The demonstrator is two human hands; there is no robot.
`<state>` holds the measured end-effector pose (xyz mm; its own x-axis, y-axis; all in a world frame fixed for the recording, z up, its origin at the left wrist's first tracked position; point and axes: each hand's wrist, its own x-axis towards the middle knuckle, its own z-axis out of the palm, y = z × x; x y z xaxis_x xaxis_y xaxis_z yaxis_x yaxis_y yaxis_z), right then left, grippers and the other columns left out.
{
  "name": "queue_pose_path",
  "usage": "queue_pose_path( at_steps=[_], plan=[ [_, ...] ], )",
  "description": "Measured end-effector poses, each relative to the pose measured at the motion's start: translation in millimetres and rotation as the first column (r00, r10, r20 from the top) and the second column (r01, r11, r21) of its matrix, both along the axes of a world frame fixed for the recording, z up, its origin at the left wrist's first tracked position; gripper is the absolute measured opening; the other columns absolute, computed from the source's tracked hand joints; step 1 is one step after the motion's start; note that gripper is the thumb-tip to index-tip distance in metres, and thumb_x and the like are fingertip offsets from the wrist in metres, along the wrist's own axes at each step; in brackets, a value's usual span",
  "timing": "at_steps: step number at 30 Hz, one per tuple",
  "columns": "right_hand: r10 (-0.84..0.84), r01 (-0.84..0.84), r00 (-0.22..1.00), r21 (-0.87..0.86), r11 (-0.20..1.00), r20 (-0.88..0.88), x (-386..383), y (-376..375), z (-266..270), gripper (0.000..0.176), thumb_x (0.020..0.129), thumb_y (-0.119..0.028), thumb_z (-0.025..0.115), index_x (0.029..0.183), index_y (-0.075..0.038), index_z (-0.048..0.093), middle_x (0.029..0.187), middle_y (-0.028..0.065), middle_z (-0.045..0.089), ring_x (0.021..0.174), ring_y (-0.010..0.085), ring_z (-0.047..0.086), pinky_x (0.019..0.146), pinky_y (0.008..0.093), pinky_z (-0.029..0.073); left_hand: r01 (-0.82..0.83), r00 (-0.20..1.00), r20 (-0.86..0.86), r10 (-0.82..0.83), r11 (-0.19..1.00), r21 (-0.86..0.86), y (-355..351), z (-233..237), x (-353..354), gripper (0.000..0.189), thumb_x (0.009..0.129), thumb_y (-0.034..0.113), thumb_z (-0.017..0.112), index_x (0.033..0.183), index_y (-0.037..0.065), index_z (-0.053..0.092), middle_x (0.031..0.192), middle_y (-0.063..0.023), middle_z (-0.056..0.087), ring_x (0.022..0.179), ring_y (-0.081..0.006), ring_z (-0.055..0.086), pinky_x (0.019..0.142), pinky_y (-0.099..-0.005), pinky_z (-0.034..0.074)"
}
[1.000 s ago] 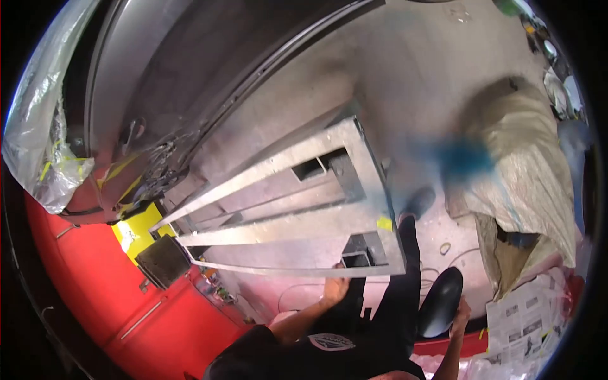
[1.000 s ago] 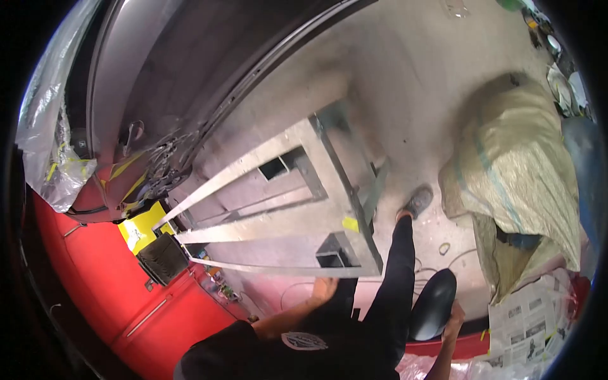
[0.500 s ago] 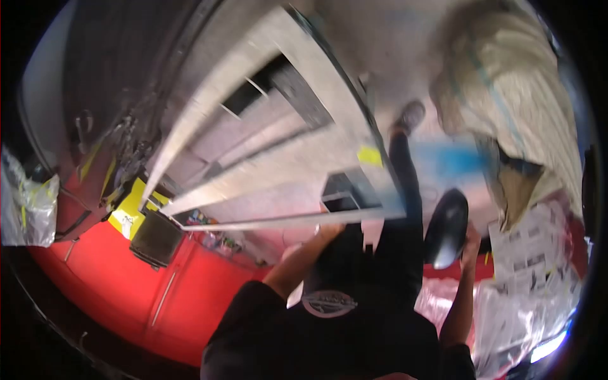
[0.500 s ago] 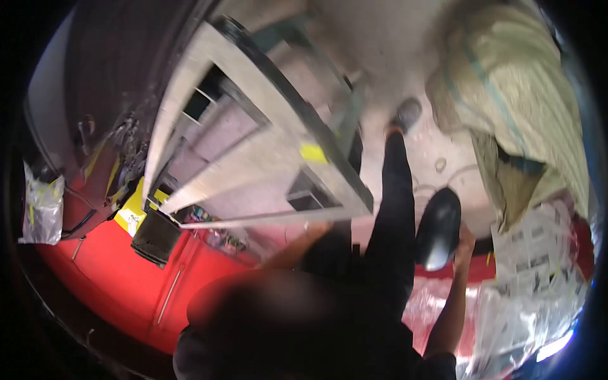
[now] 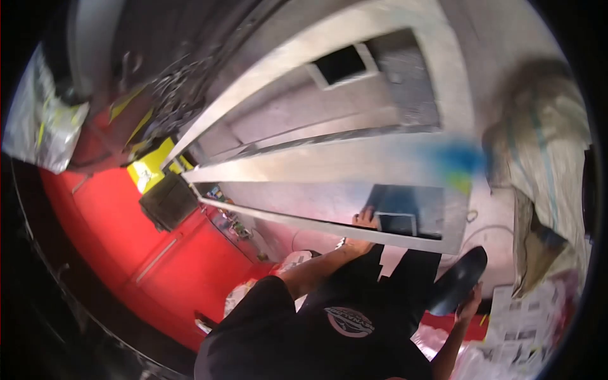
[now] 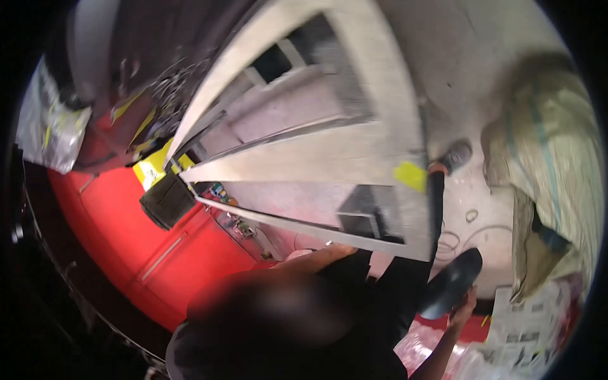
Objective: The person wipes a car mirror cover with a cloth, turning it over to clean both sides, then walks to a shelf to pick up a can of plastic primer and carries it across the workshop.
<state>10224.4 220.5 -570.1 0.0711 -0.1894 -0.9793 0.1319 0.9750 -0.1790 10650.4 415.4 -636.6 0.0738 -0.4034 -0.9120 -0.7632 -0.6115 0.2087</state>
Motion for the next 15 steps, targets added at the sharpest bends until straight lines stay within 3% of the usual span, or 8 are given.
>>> queue_pose_path(
  at_steps=[1, 2, 6, 10, 11, 12, 14, 15],
  plan=[
    [0.024, -0.024, 1.000, -0.014, 1.000, -0.008, -12, 0, 1, 0.059, 0.107, -0.047, 0.047, 0.142, -0.001, 0.052, 0.140, 0.0122, 0.060, 0.129, 0.0253, 0.056, 0.113, 0.0404, 0.040, 0.077, 0.988, 0.146, -0.050, 0.979, -0.190, 2, 4, -6, 0.068, 0.087, 0.022, 0.065, 0.148, 0.004, 0.042, 0.150, -0.0259, 0.041, 0.141, -0.0452, 0.039, 0.110, -0.0574, 0.037],
    [0.045, -0.046, 0.999, -0.033, 0.998, -0.022, -23, -2, 0, 0.061, 0.106, -0.049, 0.047, 0.144, -0.001, 0.051, 0.141, 0.0123, 0.059, 0.131, 0.0256, 0.056, 0.114, 0.0404, 0.040, -0.029, 0.998, 0.047, 0.033, 0.997, -0.074, -50, 34, 12, 0.065, 0.090, 0.023, 0.065, 0.148, 0.007, 0.042, 0.150, -0.0254, 0.041, 0.140, -0.0464, 0.038, 0.111, -0.0585, 0.037],
    [-0.035, 0.027, 0.996, -0.088, 0.996, -0.081, -15, -12, 9, 0.060, 0.107, -0.050, 0.046, 0.144, -0.002, 0.051, 0.143, 0.0117, 0.059, 0.132, 0.0270, 0.055, 0.114, 0.0412, 0.040, -0.113, 0.989, 0.060, 0.138, 0.944, -0.311, -32, 21, 12, 0.071, 0.085, 0.020, 0.070, 0.148, 0.007, 0.043, 0.151, -0.0265, 0.038, 0.142, -0.0451, 0.037, 0.109, -0.0577, 0.038],
    [-0.167, 0.166, 0.974, 0.020, 0.986, 0.151, 19, -18, 25, 0.058, 0.108, -0.048, 0.044, 0.146, -0.005, 0.049, 0.146, 0.0114, 0.056, 0.136, 0.0291, 0.052, 0.116, 0.0438, 0.038, -0.253, 0.958, 0.039, 0.284, 0.901, -0.352, -18, 17, 16, 0.063, 0.088, 0.017, 0.066, 0.146, 0.004, 0.045, 0.147, -0.0272, 0.042, 0.136, -0.0481, 0.042, 0.110, -0.0567, 0.038],
    [-0.145, 0.148, 0.981, -0.018, 0.989, 0.130, 10, -6, 22, 0.057, 0.108, -0.049, 0.044, 0.144, -0.005, 0.051, 0.143, 0.0099, 0.058, 0.134, 0.0277, 0.053, 0.115, 0.0437, 0.041, -0.247, 0.948, 0.060, 0.312, 0.842, -0.479, -9, 14, 10, 0.050, 0.100, 0.032, 0.060, 0.139, 0.002, 0.053, 0.135, -0.0295, 0.053, 0.127, -0.0492, 0.049, 0.108, -0.0574, 0.040],
    [-0.204, 0.203, 0.974, 0.022, 0.979, 0.097, 18, -6, 30, 0.055, 0.108, -0.048, 0.042, 0.142, -0.005, 0.052, 0.142, 0.0088, 0.060, 0.132, 0.0260, 0.055, 0.113, 0.0433, 0.042, -0.240, 0.945, 0.097, 0.312, 0.865, -0.441, -9, 16, 10, 0.050, 0.101, 0.038, 0.057, 0.135, 0.002, 0.055, 0.134, -0.0292, 0.055, 0.124, -0.0498, 0.051, 0.104, -0.0571, 0.043],
    [-0.195, 0.201, 0.969, -0.026, 0.979, 0.149, 68, -28, 63, 0.052, 0.110, -0.046, 0.040, 0.140, -0.006, 0.055, 0.137, 0.0095, 0.063, 0.125, 0.0255, 0.061, 0.109, 0.0423, 0.047, -0.401, 0.910, 0.098, 0.404, 0.915, -0.048, -26, 31, 18, 0.060, 0.103, 0.048, 0.050, 0.142, 0.002, 0.050, 0.139, -0.0311, 0.051, 0.121, -0.0492, 0.055, 0.100, -0.0545, 0.048],
    [-0.164, 0.177, 0.974, -0.072, 0.982, 0.157, 92, -45, 83, 0.054, 0.110, -0.047, 0.037, 0.142, -0.006, 0.053, 0.138, 0.0091, 0.063, 0.124, 0.0255, 0.062, 0.108, 0.0416, 0.047, -0.407, 0.879, 0.186, 0.440, 0.893, -0.190, -7, 21, 8, 0.066, 0.103, 0.052, 0.047, 0.147, 0.003, 0.044, 0.140, -0.0311, 0.051, 0.122, -0.0486, 0.056, 0.101, -0.0537, 0.049]
  ],
)
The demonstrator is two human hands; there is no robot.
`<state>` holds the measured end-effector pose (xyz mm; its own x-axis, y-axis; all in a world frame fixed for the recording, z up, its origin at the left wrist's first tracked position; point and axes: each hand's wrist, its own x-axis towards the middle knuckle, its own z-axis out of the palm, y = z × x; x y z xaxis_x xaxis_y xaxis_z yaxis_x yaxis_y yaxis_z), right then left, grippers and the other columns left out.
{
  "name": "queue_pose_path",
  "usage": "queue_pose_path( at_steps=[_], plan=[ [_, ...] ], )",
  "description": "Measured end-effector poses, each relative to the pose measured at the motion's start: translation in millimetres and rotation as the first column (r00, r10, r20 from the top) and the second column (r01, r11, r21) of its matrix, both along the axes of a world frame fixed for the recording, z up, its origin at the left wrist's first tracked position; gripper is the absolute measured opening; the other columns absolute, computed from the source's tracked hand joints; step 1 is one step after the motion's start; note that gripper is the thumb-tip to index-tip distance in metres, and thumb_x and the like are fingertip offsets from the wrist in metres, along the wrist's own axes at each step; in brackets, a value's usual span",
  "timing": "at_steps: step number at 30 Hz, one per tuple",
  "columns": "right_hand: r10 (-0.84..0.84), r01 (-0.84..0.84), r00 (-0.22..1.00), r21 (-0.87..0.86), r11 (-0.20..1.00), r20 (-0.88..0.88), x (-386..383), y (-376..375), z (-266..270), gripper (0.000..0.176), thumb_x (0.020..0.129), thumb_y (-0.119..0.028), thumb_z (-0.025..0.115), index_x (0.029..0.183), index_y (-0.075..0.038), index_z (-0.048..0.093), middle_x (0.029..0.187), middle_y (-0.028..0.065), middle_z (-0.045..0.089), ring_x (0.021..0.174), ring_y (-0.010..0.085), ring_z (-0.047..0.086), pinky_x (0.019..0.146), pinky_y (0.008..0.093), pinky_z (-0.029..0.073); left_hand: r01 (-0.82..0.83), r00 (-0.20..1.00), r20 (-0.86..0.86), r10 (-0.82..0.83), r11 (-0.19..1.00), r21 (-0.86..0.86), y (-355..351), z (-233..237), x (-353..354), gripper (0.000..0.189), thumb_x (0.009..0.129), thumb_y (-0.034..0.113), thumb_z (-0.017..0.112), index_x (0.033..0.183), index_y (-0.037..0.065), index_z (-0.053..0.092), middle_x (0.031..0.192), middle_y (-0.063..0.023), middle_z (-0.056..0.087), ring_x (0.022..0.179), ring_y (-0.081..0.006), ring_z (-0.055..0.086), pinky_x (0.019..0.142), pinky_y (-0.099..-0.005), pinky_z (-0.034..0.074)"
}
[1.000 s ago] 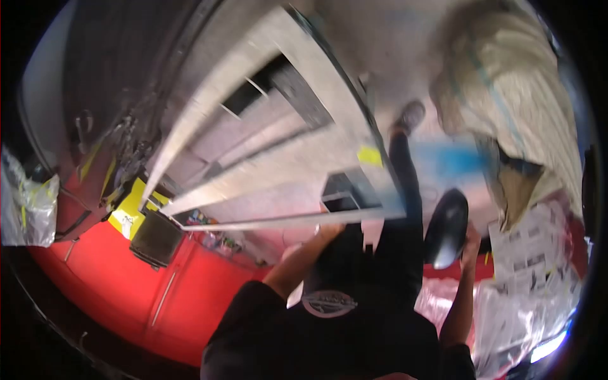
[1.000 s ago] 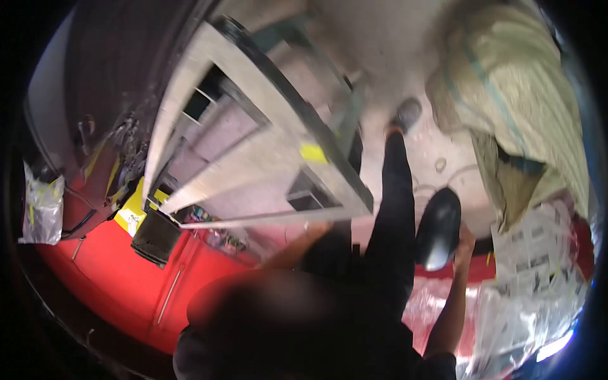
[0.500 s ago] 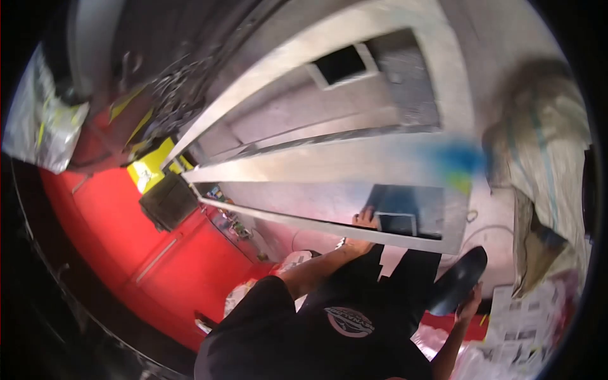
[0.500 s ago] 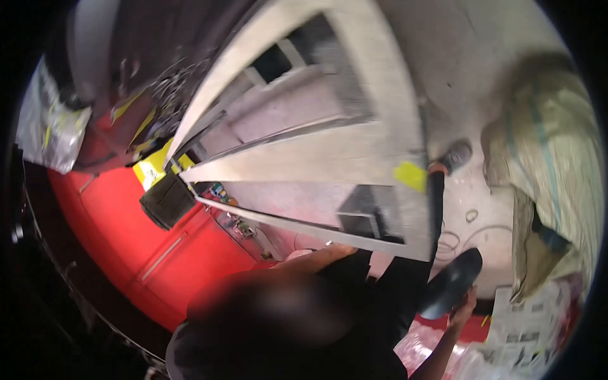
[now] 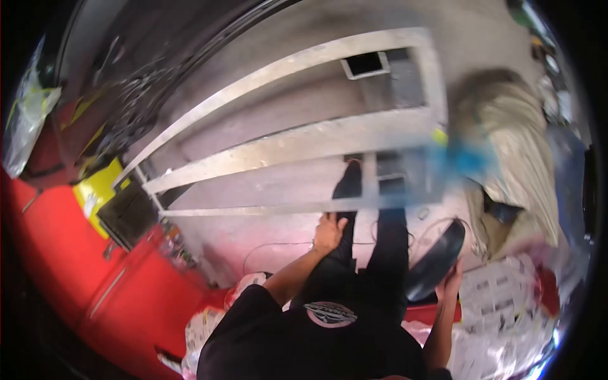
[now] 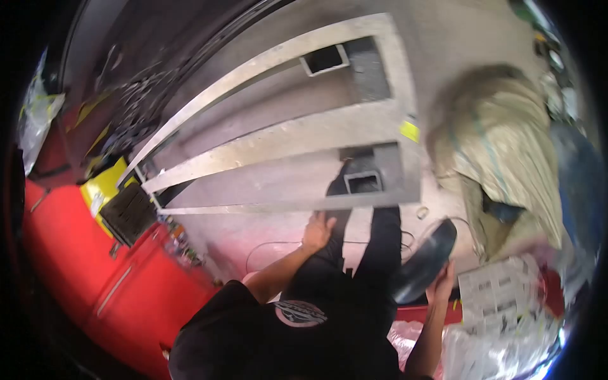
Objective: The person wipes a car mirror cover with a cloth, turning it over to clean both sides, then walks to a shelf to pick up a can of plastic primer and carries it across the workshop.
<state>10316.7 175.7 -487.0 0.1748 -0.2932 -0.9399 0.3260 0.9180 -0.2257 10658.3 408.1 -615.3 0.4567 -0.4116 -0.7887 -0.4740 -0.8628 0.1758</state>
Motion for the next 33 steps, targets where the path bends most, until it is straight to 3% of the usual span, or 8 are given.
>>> queue_pose_path(
  at_steps=[1, 5, 7, 11, 17, 20, 26, 33],
  plan=[
    [0.044, -0.039, 0.996, -0.078, 0.996, 0.073, 5, -9, 11, 0.057, 0.111, -0.048, 0.036, 0.146, -0.005, 0.049, 0.142, 0.0096, 0.060, 0.128, 0.0253, 0.059, 0.111, 0.0409, 0.045, -0.062, 0.993, -0.086, 0.075, 0.987, 0.151, 5, 0, 3, 0.071, 0.103, 0.056, 0.044, 0.150, 0.003, 0.040, 0.141, -0.0308, 0.050, 0.122, -0.0491, 0.056, 0.102, -0.0543, 0.049],
    [0.072, 0.002, 0.979, -0.362, 0.932, 0.193, 84, -65, 79, 0.057, 0.112, -0.041, 0.035, 0.150, 0.001, 0.042, 0.151, 0.0111, 0.051, 0.138, 0.0240, 0.049, 0.118, 0.0384, 0.037, 0.111, 0.978, -0.194, -0.079, 0.981, 0.162, 25, 34, 18, 0.063, 0.102, 0.043, 0.048, 0.148, 0.001, 0.044, 0.138, -0.0314, 0.054, 0.121, -0.0490, 0.058, 0.103, -0.0525, 0.050],
    [0.117, -0.063, 0.989, -0.441, 0.895, 0.095, 122, -82, 104, 0.056, 0.113, -0.038, 0.034, 0.145, 0.006, 0.045, 0.148, 0.0163, 0.052, 0.138, 0.0254, 0.048, 0.119, 0.0380, 0.033, 0.163, 0.943, -0.296, -0.154, 0.987, 0.009, 37, 60, 41, 0.056, 0.100, 0.036, 0.049, 0.144, 0.001, 0.050, 0.131, -0.0299, 0.060, 0.121, -0.0460, 0.059, 0.107, -0.0482, 0.048],
    [0.054, 0.061, 0.959, -0.388, 0.920, 0.278, 160, -97, 82, 0.048, 0.111, -0.040, 0.042, 0.134, 0.000, 0.057, 0.132, 0.0120, 0.065, 0.119, 0.0184, 0.061, 0.104, 0.0337, 0.046, 0.098, 0.939, -0.307, -0.154, 0.977, -0.192, 1, 156, 71, 0.046, 0.098, 0.032, 0.056, 0.133, 0.001, 0.060, 0.128, -0.0263, 0.065, 0.119, -0.0422, 0.062, 0.104, -0.0474, 0.048],
    [0.211, -0.028, 0.933, -0.528, 0.848, 0.290, 222, -120, 114, 0.043, 0.109, -0.039, 0.048, 0.125, -0.002, 0.063, 0.125, 0.0112, 0.069, 0.111, 0.0180, 0.065, 0.098, 0.0323, 0.050, -0.492, 0.854, -0.474, 0.216, 0.630, -0.601, -122, 274, 91, 0.045, 0.107, 0.033, 0.050, 0.135, -0.001, 0.058, 0.116, -0.0184, 0.070, 0.104, -0.0240, 0.067, 0.091, -0.0367, 0.052],
    [0.275, -0.083, 0.928, -0.583, 0.808, 0.250, 241, -128, 109, 0.044, 0.108, -0.038, 0.051, 0.126, 0.000, 0.063, 0.125, 0.0113, 0.069, 0.110, 0.0182, 0.066, 0.098, 0.0321, 0.050, -0.653, 0.748, -0.609, 0.265, 0.457, -0.603, -177, 290, 109, 0.052, 0.109, 0.041, 0.046, 0.146, 0.005, 0.046, 0.125, -0.0150, 0.065, 0.103, -0.0212, 0.065, 0.084, -0.0334, 0.052],
    [0.397, -0.283, 0.918, -0.698, 0.658, 0.002, 273, -141, 114, 0.050, 0.104, -0.043, 0.059, 0.129, 0.000, 0.062, 0.119, 0.0081, 0.068, 0.108, 0.0138, 0.062, 0.096, 0.0294, 0.048, -0.792, 0.492, -0.844, 0.213, 0.512, -0.332, -215, 245, 119, 0.072, 0.106, 0.061, 0.035, 0.156, 0.010, 0.027, 0.140, -0.0172, 0.054, 0.109, -0.0282, 0.063, 0.088, -0.0428, 0.052],
    [0.475, -0.572, 0.807, -0.664, 0.481, -0.350, 300, -148, 126, 0.052, 0.102, -0.047, 0.061, 0.128, -0.002, 0.063, 0.117, 0.0072, 0.067, 0.109, 0.0143, 0.059, 0.098, 0.0291, 0.045, -0.834, 0.451, -0.843, 0.295, 0.474, -0.281, -211, 248, 123, 0.074, 0.105, 0.063, 0.038, 0.157, 0.013, 0.023, 0.137, -0.0180, 0.055, 0.110, -0.0281, 0.063, 0.088, -0.0425, 0.052]
  ],
)
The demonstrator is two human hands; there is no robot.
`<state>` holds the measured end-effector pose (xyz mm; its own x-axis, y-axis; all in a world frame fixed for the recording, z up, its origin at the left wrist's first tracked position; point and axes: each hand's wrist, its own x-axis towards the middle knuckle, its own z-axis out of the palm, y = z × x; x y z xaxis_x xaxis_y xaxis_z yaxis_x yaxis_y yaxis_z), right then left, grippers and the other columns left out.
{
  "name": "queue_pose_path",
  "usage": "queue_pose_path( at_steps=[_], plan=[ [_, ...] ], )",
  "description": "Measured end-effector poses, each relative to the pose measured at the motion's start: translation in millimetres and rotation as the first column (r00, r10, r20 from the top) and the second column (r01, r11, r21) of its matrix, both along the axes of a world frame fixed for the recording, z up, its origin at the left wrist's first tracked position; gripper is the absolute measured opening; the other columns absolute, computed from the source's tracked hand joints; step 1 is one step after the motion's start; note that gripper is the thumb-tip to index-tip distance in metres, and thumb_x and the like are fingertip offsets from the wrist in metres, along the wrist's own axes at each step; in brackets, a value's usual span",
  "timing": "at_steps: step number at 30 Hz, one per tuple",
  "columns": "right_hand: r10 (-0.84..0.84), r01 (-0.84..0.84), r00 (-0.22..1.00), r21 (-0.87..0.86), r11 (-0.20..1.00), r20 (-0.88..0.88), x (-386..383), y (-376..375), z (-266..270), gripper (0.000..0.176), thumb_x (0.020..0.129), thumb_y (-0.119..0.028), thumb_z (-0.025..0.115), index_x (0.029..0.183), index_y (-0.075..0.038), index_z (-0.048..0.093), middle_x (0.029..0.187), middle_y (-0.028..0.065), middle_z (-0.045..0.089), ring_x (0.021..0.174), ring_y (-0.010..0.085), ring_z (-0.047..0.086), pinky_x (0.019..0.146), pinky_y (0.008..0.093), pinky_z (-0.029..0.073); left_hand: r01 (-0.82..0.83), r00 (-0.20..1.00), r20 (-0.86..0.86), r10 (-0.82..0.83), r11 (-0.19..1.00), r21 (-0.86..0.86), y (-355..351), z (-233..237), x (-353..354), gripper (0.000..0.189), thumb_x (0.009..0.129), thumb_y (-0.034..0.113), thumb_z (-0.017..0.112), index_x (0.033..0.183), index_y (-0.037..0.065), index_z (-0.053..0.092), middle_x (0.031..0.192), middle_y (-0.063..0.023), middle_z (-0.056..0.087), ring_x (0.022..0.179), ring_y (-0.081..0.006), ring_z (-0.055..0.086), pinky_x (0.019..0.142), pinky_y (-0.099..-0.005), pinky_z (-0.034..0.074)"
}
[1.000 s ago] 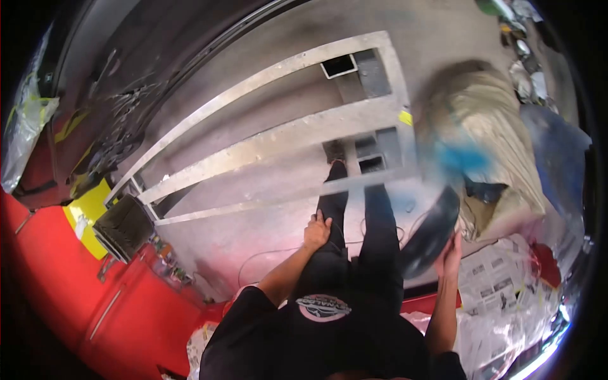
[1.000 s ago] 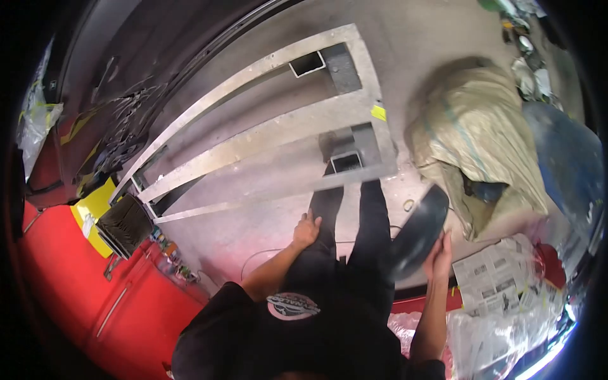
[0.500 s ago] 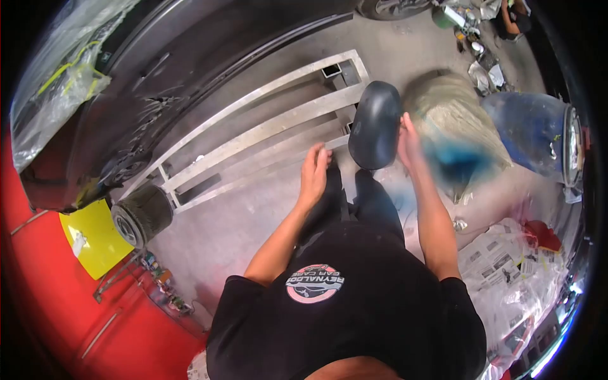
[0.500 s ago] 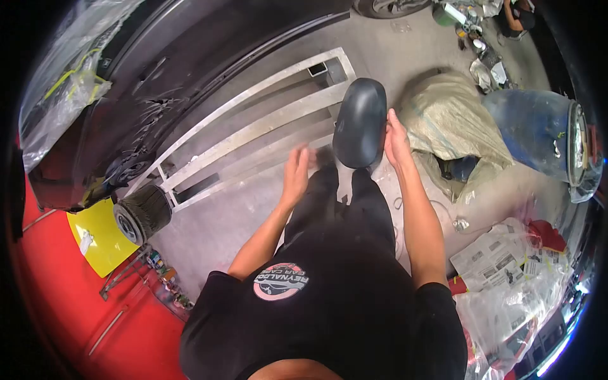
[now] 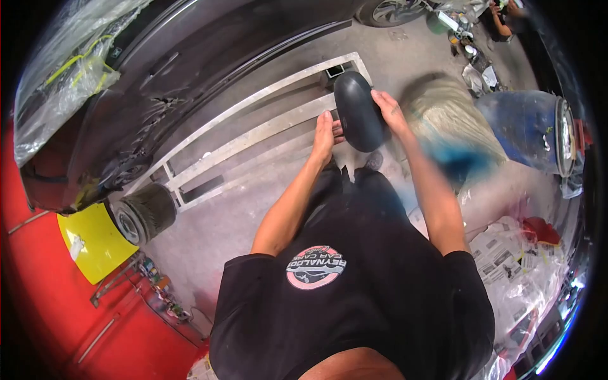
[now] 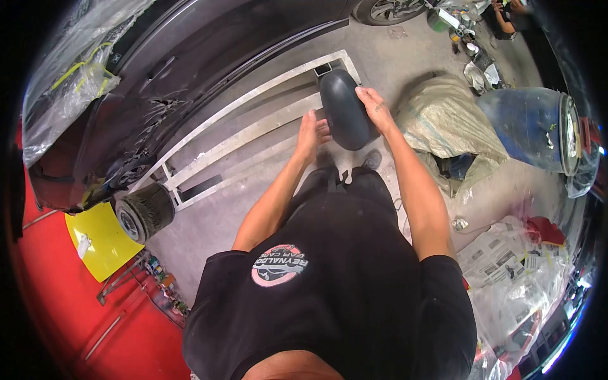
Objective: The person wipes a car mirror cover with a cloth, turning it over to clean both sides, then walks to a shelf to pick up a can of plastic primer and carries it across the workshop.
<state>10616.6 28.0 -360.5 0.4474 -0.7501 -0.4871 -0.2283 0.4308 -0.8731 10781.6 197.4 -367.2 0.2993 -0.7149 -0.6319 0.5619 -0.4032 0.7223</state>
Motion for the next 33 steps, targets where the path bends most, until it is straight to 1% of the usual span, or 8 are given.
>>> queue_pose_path(
  at_steps=[6, 8, 15, 21, 24, 26, 30, 33],
  plan=[
    [0.112, -0.121, 0.990, -0.101, 0.988, -0.091, 12, -1, -12, 0.056, 0.101, -0.048, 0.061, 0.127, 0.001, 0.065, 0.116, 0.0122, 0.070, 0.110, 0.0189, 0.062, 0.098, 0.0303, 0.046, 0.014, 0.999, 0.047, -0.016, 0.999, 0.045, 3, -1, 10, 0.071, 0.105, 0.063, 0.040, 0.154, 0.013, 0.029, 0.131, -0.0136, 0.058, 0.110, -0.0248, 0.061, 0.085, -0.0402, 0.052],
    [0.112, -0.153, 0.977, -0.235, 0.960, -0.180, 16, -1, -22, 0.059, 0.100, -0.048, 0.062, 0.129, 0.003, 0.065, 0.112, 0.0139, 0.070, 0.106, 0.0202, 0.063, 0.096, 0.0311, 0.048, 0.045, 0.998, 0.034, -0.047, 0.997, 0.059, 4, -8, 12, 0.066, 0.105, 0.062, 0.040, 0.150, 0.014, 0.034, 0.127, -0.0104, 0.060, 0.106, -0.0213, 0.060, 0.083, -0.0381, 0.052],
    [0.164, -0.231, 0.951, -0.248, 0.941, -0.262, 27, 11, 4, 0.061, 0.099, -0.047, 0.063, 0.130, 0.006, 0.063, 0.107, 0.0170, 0.071, 0.100, 0.0221, 0.066, 0.092, 0.0325, 0.051, 0.034, 0.999, 0.027, -0.036, 0.998, 0.051, 13, -12, 20, 0.062, 0.105, 0.059, 0.043, 0.147, 0.014, 0.037, 0.123, -0.0080, 0.060, 0.102, -0.0187, 0.059, 0.080, -0.0354, 0.052],
    [0.191, -0.265, 0.938, -0.242, 0.933, -0.290, 33, 15, 2, 0.059, 0.099, -0.046, 0.064, 0.129, 0.004, 0.064, 0.106, 0.0164, 0.072, 0.099, 0.0226, 0.067, 0.090, 0.0330, 0.051, 0.021, 0.998, 0.059, -0.022, 0.999, 0.024, 23, -10, 26, 0.067, 0.106, 0.057, 0.043, 0.154, 0.011, 0.032, 0.123, -0.0095, 0.060, 0.102, -0.0197, 0.059, 0.078, -0.0351, 0.052],
    [0.195, -0.269, 0.943, -0.273, 0.924, -0.268, 31, 21, 1, 0.059, 0.099, -0.047, 0.063, 0.130, 0.004, 0.064, 0.110, 0.0186, 0.072, 0.101, 0.0253, 0.069, 0.091, 0.0344, 0.052, 0.032, 0.998, 0.045, -0.035, 0.998, 0.055, 28, -11, 24, 0.068, 0.107, 0.054, 0.045, 0.156, 0.010, 0.029, 0.123, -0.0102, 0.061, 0.103, -0.0193, 0.059, 0.077, -0.0349, 0.052],
    [0.210, -0.315, 0.914, -0.283, 0.906, -0.346, 31, 21, 3, 0.060, 0.099, -0.047, 0.062, 0.131, 0.003, 0.064, 0.114, 0.0218, 0.072, 0.105, 0.0281, 0.069, 0.094, 0.0354, 0.051, 0.065, 0.993, 0.093, -0.070, 0.996, 0.062, 29, -9, 23, 0.067, 0.107, 0.051, 0.047, 0.156, 0.009, 0.029, 0.124, -0.0106, 0.061, 0.104, -0.0193, 0.061, 0.076, -0.0351, 0.052],
    [0.236, -0.327, 0.920, -0.284, 0.901, -0.312, 31, 20, -8, 0.061, 0.098, -0.049, 0.061, 0.132, 0.003, 0.064, 0.117, 0.0244, 0.071, 0.109, 0.0297, 0.069, 0.095, 0.0362, 0.051, 0.083, 0.980, 0.172, -0.096, 0.993, 0.081, 30, -7, 22, 0.066, 0.107, 0.050, 0.047, 0.156, 0.009, 0.029, 0.125, -0.0113, 0.062, 0.106, -0.0196, 0.062, 0.075, -0.0351, 0.051],
    [0.256, -0.363, 0.895, -0.266, 0.893, -0.365, 34, 22, -12, 0.063, 0.098, -0.049, 0.062, 0.133, 0.003, 0.062, 0.118, 0.0252, 0.071, 0.111, 0.0306, 0.069, 0.097, 0.0366, 0.051, 0.092, 0.977, 0.185, -0.110, 0.990, 0.105, 34, -1, 26, 0.067, 0.107, 0.049, 0.047, 0.156, 0.008, 0.028, 0.125, -0.0118, 0.062, 0.103, -0.0199, 0.064, 0.072, -0.0341, 0.051]
  ],
)
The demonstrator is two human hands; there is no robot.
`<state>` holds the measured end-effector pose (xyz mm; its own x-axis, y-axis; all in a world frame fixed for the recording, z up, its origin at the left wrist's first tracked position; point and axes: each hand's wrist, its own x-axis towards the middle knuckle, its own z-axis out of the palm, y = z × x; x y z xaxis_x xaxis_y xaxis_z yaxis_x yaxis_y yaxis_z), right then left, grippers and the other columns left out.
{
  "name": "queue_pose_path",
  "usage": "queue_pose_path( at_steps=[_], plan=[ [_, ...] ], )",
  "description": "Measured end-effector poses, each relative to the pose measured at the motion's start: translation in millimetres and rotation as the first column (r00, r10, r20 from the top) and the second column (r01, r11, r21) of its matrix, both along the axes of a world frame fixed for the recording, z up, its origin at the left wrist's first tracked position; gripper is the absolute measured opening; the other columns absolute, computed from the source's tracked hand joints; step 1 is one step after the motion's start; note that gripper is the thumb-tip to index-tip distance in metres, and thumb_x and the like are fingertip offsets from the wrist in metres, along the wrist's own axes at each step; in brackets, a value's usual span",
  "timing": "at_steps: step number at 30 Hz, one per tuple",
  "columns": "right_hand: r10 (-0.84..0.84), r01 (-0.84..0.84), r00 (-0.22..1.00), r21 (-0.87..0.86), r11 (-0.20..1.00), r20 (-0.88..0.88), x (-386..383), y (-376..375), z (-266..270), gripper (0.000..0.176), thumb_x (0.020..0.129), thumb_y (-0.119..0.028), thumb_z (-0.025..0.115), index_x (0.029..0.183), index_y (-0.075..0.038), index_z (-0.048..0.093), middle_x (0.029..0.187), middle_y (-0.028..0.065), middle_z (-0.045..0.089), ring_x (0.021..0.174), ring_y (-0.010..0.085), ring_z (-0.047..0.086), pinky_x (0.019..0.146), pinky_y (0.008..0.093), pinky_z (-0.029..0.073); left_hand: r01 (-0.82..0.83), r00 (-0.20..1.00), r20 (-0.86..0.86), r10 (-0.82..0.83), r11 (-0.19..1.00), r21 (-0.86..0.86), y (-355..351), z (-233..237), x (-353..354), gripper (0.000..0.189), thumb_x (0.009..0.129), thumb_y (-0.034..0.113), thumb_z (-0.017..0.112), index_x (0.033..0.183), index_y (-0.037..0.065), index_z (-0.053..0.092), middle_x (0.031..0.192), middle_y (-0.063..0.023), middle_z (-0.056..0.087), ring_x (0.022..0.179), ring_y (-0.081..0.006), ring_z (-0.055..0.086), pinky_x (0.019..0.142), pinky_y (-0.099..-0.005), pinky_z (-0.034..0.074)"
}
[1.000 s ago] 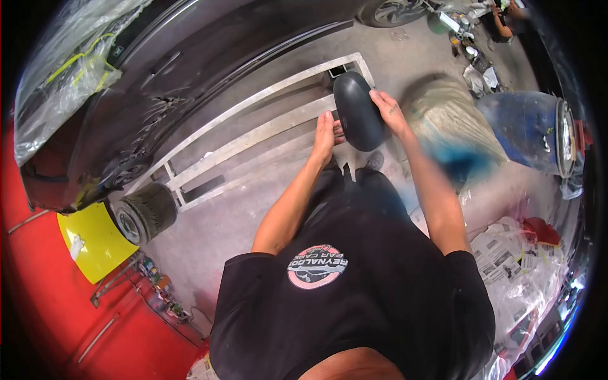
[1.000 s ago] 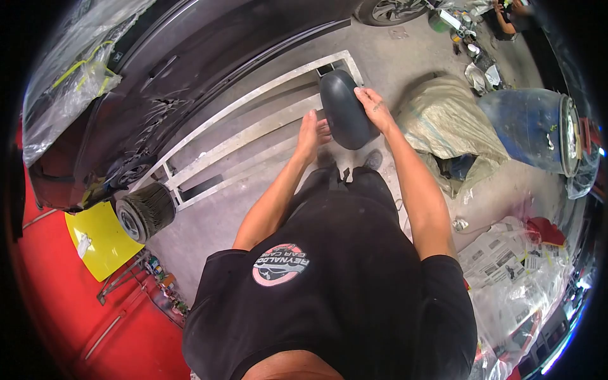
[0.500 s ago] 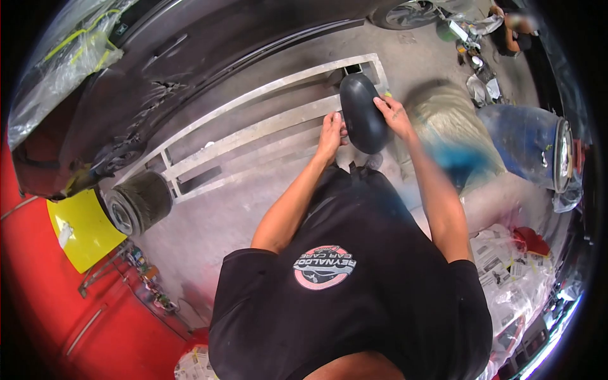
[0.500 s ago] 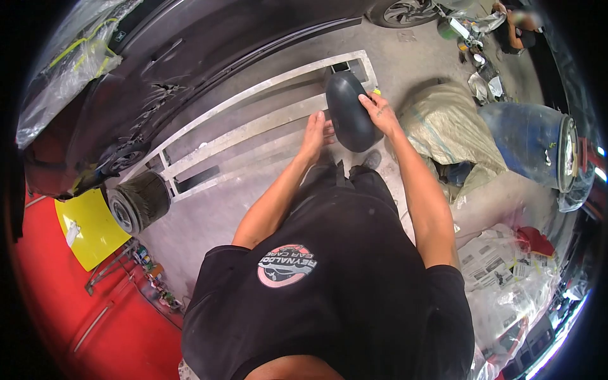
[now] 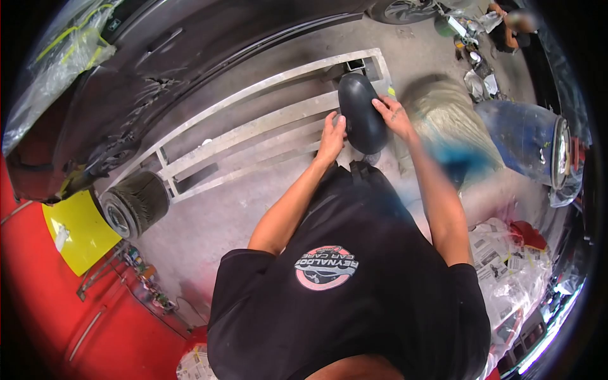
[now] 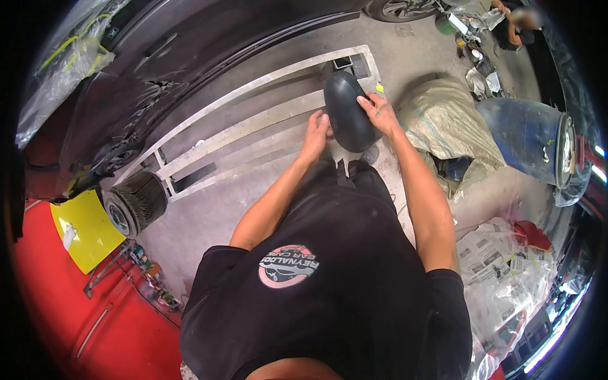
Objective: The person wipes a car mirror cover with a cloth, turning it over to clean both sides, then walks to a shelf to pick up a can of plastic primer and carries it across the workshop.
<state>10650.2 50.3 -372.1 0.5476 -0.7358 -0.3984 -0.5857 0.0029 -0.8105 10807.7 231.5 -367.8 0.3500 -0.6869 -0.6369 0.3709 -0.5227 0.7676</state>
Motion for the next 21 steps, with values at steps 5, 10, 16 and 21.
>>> queue_pose_path(
  at_steps=[5, 10, 16, 21],
  plan=[
    [0.009, -0.010, 1.000, -0.045, 0.999, -0.007, 8, 8, 10, 0.066, 0.097, -0.049, 0.062, 0.136, 0.005, 0.060, 0.120, 0.0272, 0.069, 0.115, 0.0331, 0.068, 0.099, 0.0369, 0.050, -0.031, 0.998, -0.057, 0.030, 0.999, -0.013, 8, -5, 6, 0.068, 0.107, 0.047, 0.049, 0.157, 0.008, 0.027, 0.125, -0.0130, 0.062, 0.094, -0.0208, 0.066, 0.066, -0.0319, 0.051],
    [-0.003, 0.002, 0.999, -0.038, 0.999, -0.043, 10, 9, 7, 0.064, 0.097, -0.048, 0.063, 0.135, 0.003, 0.061, 0.111, 0.0237, 0.071, 0.104, 0.0309, 0.069, 0.093, 0.0370, 0.051, -0.038, 0.997, -0.067, 0.036, 0.999, -0.021, 12, -10, 6, 0.067, 0.107, 0.046, 0.050, 0.158, 0.009, 0.027, 0.125, -0.0125, 0.062, 0.092, -0.0213, 0.066, 0.062, -0.0297, 0.051],
    [-0.144, 0.144, 0.990, -0.044, 0.989, 0.006, -8, 12, 4, 0.059, 0.097, -0.044, 0.065, 0.135, 0.002, 0.061, 0.101, 0.0187, 0.071, 0.093, 0.0246, 0.067, 0.085, 0.0354, 0.052, 0.047, 0.998, -0.034, -0.049, 0.998, -0.043, 1, 10, 10, 0.070, 0.106, 0.047, 0.051, 0.157, 0.005, 0.028, 0.133, -0.0183, 0.060, 0.104, -0.0245, 0.065, 0.075, -0.0339, 0.054],
    [-0.383, 0.367, 0.918, 0.151, 0.918, 0.101, -28, 20, 7, 0.051, 0.099, -0.035, 0.067, 0.134, 0.002, 0.061, 0.102, 0.0144, 0.073, 0.092, 0.0190, 0.067, 0.083, 0.0322, 0.052, 0.097, 0.986, 0.149, -0.071, 0.980, -0.175, -31, 5, 9, 0.070, 0.106, 0.046, 0.050, 0.156, 0.001, 0.030, 0.136, -0.0251, 0.060, 0.122, -0.0318, 0.061, 0.102, -0.0398, 0.048]
  ],
)
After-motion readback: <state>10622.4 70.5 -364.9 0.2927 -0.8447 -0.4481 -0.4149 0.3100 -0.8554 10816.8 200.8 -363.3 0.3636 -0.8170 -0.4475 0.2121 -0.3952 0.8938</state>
